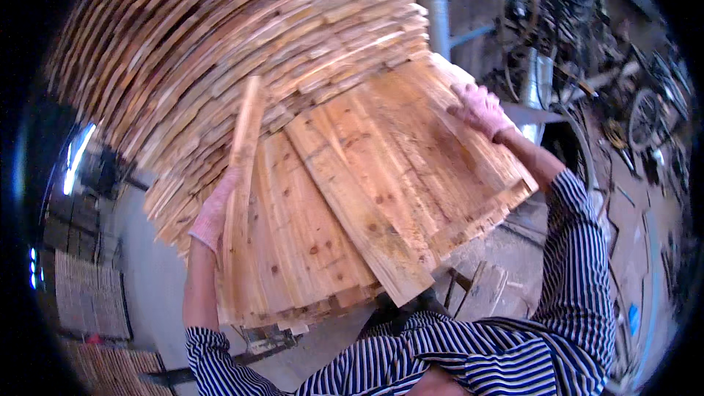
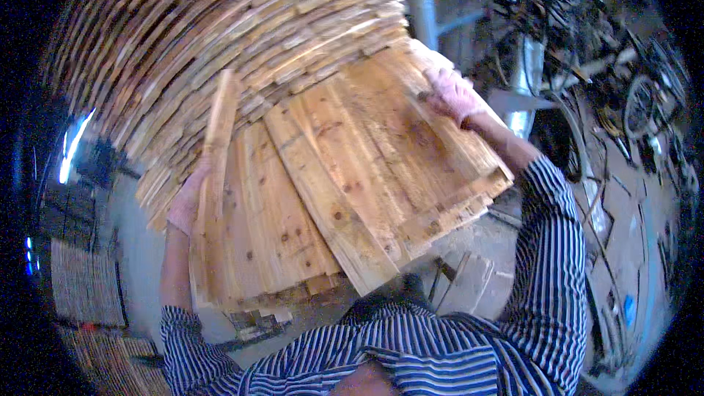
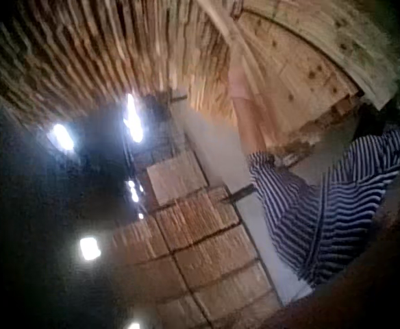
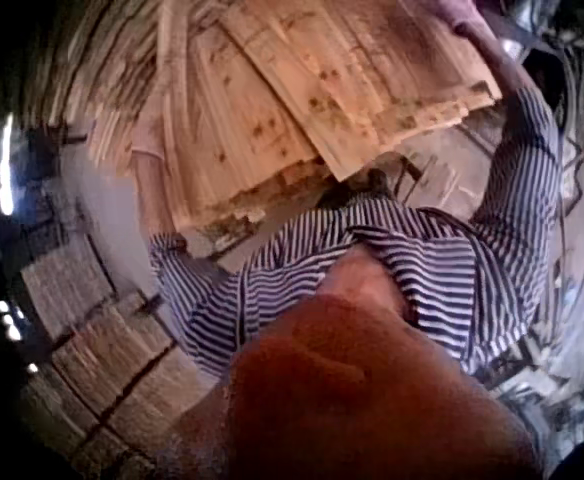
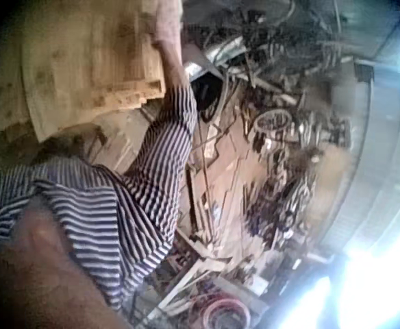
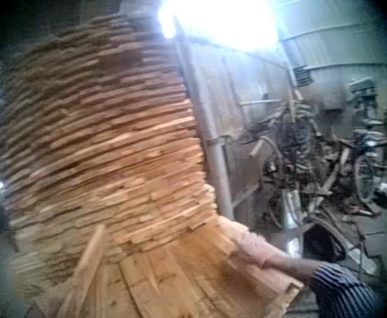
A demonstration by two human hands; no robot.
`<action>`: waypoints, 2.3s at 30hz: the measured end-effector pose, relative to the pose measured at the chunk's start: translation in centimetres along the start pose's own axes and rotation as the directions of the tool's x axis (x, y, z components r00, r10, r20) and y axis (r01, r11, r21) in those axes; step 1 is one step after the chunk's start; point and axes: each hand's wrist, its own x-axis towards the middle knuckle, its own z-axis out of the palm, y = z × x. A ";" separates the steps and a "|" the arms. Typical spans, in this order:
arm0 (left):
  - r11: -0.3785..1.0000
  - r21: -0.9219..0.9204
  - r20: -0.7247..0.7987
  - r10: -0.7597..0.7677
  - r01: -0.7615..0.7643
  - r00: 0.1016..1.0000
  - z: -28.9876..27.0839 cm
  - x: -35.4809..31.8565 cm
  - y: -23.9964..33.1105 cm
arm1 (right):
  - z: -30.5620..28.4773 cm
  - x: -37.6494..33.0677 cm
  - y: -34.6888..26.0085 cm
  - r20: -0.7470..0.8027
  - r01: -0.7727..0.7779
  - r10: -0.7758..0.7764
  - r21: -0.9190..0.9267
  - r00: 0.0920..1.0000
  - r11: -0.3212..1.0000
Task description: The person lifts stacks of wooden planks from a metal rack and carries them to a large pile on the floor. They repeatedly place the planks onto the pile, adjusting their position to create a stable stack. The person wears pink gloves and a striped shirt while performing this manual labor in a workshop.
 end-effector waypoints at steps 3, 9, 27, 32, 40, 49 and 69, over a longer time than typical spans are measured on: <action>0.875 0.417 0.100 0.225 -0.246 0.969 -4.2 -1.0 -1.0 | -3.0 -2.2 -16.2 0.108 0.195 -0.275 0.467 0.955 0.862; 0.692 0.647 0.134 0.311 -0.321 0.941 -2.0 1.1 3.8 | -0.4 -4.5 -31.7 0.324 -0.022 -0.139 0.447 0.936 0.894; 0.382 0.847 0.247 0.333 -0.370 0.910 -9.1 17.9 -5.5 | 3.4 15.9 -17.3 0.366 0.541 -0.605 0.271 0.707 0.796; 0.393 0.833 0.280 0.304 -0.388 0.911 -10.9 21.8 -7.3 | 5.3 17.7 -17.7 0.499 0.496 -0.470 0.091 0.728 0.864; 0.389 0.852 0.238 0.309 -0.351 0.921 -10.3 23.3 -6.4 | 7.2 18.0 -17.5 0.448 0.467 -0.435 0.044 0.781 0.883; 0.155 0.985 -0.020 0.552 -0.079 0.834 -8.0 15.6 -5.9 | 10.0 20.1 -12.2 0.379 0.599 -0.637 0.230 0.671 0.767; 0.809 0.259 -0.541 -0.331 0.527 0.773 -60.8 -10.1 -51.0 | -1.8 9.4 -62.0 0.309 0.392 -0.492 0.333 0.814 0.858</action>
